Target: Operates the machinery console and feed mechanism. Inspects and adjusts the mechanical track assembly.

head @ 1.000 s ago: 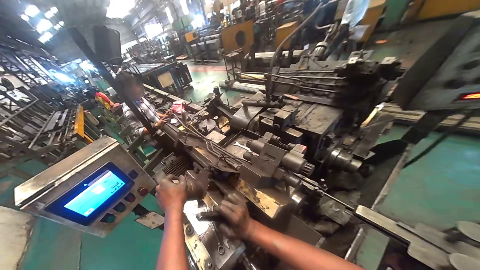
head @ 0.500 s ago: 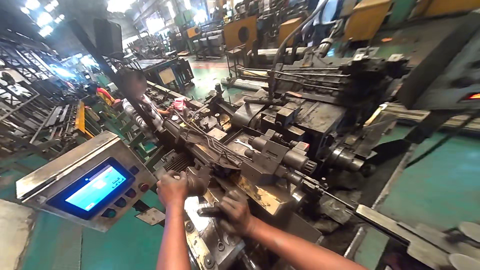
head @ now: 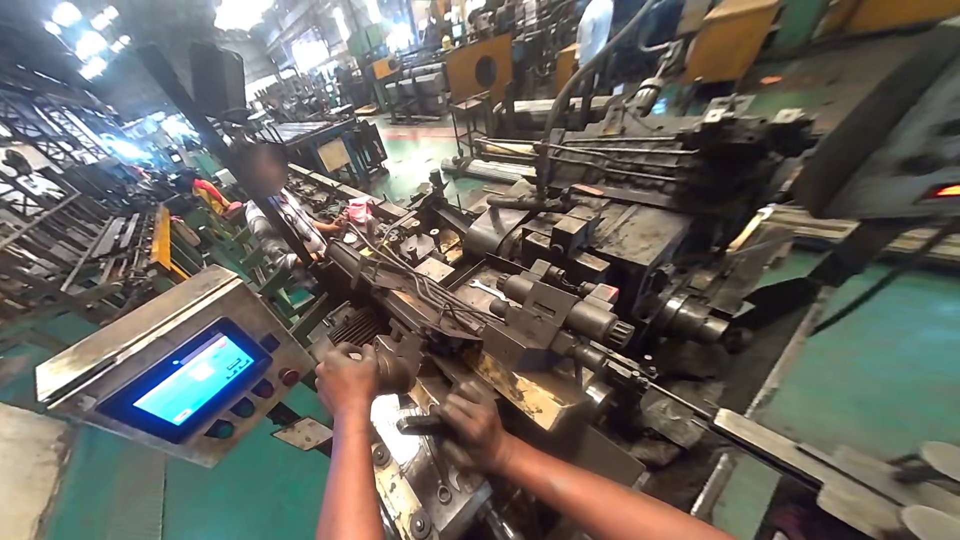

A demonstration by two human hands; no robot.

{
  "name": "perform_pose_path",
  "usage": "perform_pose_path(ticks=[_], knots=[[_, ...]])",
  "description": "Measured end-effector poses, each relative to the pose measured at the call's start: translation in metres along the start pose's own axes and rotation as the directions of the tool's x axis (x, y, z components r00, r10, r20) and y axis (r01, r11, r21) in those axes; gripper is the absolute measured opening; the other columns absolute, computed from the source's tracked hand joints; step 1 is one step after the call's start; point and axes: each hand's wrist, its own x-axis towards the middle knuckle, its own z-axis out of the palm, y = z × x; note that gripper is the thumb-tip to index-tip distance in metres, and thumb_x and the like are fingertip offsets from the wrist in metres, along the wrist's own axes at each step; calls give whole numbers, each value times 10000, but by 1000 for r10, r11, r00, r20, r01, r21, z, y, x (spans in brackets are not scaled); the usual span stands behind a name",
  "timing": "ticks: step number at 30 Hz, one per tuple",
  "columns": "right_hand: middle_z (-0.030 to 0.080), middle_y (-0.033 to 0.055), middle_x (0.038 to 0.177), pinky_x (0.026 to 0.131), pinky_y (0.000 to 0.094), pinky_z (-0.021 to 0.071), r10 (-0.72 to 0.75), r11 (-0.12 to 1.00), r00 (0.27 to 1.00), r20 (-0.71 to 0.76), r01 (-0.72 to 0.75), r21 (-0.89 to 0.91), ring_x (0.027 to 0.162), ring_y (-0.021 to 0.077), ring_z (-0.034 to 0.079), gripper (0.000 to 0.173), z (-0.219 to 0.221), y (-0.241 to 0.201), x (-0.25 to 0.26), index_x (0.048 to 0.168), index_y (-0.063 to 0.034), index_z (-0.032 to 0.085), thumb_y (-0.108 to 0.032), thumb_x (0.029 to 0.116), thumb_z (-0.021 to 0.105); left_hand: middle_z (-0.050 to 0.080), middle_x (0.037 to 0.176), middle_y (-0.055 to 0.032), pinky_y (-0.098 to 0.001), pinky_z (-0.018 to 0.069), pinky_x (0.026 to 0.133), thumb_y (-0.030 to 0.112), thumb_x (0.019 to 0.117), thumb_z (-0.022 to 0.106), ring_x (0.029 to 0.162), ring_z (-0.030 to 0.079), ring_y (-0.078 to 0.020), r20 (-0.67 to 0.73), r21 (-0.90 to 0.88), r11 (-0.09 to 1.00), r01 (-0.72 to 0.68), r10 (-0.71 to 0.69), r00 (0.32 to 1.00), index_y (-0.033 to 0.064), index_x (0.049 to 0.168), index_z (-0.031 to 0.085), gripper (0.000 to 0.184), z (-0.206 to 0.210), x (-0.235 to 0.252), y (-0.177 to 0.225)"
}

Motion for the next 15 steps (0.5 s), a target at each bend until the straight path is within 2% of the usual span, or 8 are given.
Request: perform_pose_path(ticks=[6,15], knots=[[630,37,682,676,350,499,-5,1000,1000,-13,5,-4,682,216,611,226,1,1,-1,841,-109,677,-296,879,557,697,1111,-289,-689,463,902,300,1026,644,1105,632,-502,4,-22,1000,-11,11,1000,50,1095,755,282,0,1,-2],[639,35,698,695,350,500,-9,1000,1000,-12,9,-6,696,218,612,220,2,1,-2,867,-107,687,-289,878,564,712,1076,-266,-666,477,885,299,1027,645,1068,655,-471,-13,-5,1000,-3,3,1000,56,1071,760,273,1,1,-1]])
